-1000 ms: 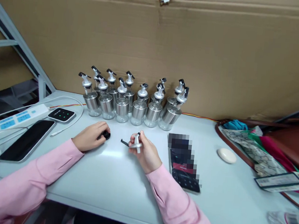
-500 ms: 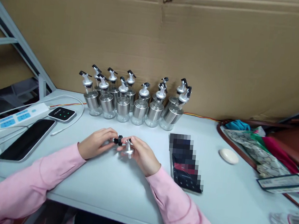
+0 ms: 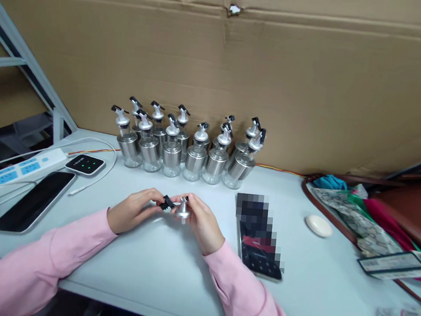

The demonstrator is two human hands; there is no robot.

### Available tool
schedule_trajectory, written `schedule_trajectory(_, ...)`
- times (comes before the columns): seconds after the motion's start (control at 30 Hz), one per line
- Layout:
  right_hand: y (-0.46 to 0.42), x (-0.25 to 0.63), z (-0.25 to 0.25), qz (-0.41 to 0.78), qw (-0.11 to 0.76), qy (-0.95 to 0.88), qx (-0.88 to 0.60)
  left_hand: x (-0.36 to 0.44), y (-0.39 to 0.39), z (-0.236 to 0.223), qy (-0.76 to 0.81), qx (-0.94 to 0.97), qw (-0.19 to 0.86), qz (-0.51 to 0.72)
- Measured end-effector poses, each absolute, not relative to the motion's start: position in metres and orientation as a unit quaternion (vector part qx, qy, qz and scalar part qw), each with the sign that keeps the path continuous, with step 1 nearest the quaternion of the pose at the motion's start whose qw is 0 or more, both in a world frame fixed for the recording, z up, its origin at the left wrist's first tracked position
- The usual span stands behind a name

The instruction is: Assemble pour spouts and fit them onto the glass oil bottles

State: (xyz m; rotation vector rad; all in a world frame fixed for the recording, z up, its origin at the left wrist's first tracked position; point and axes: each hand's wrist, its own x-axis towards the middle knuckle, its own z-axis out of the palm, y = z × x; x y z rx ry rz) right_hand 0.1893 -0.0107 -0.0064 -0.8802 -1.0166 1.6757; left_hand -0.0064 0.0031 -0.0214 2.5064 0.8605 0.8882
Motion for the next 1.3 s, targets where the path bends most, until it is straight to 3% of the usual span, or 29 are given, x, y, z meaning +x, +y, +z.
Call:
schedule_trajectory(0.17, -0.0070, 0.1910, -0.0134, 0.607, 0.533, -0.399, -0.434, -0.0041, 0.0029, -0.0188, 0.289, 0.892, 0.147, 0.314)
schedule_trajectory(0.37, -0.0040, 0.1903, -0.0125, 0.646, 0.563, -0.337, -0.390, -0.0029, 0.0025, -0.0174, 0.266, 0.904, 0.130, 0.309)
schedule_trajectory(1.3, -0.0084, 0.1922, -0.0135, 0.653, 0.533, -0.386, -0.374, -0.0022, 0.0024, -0.0182, 0.294, 0.897, 0.114, 0.310)
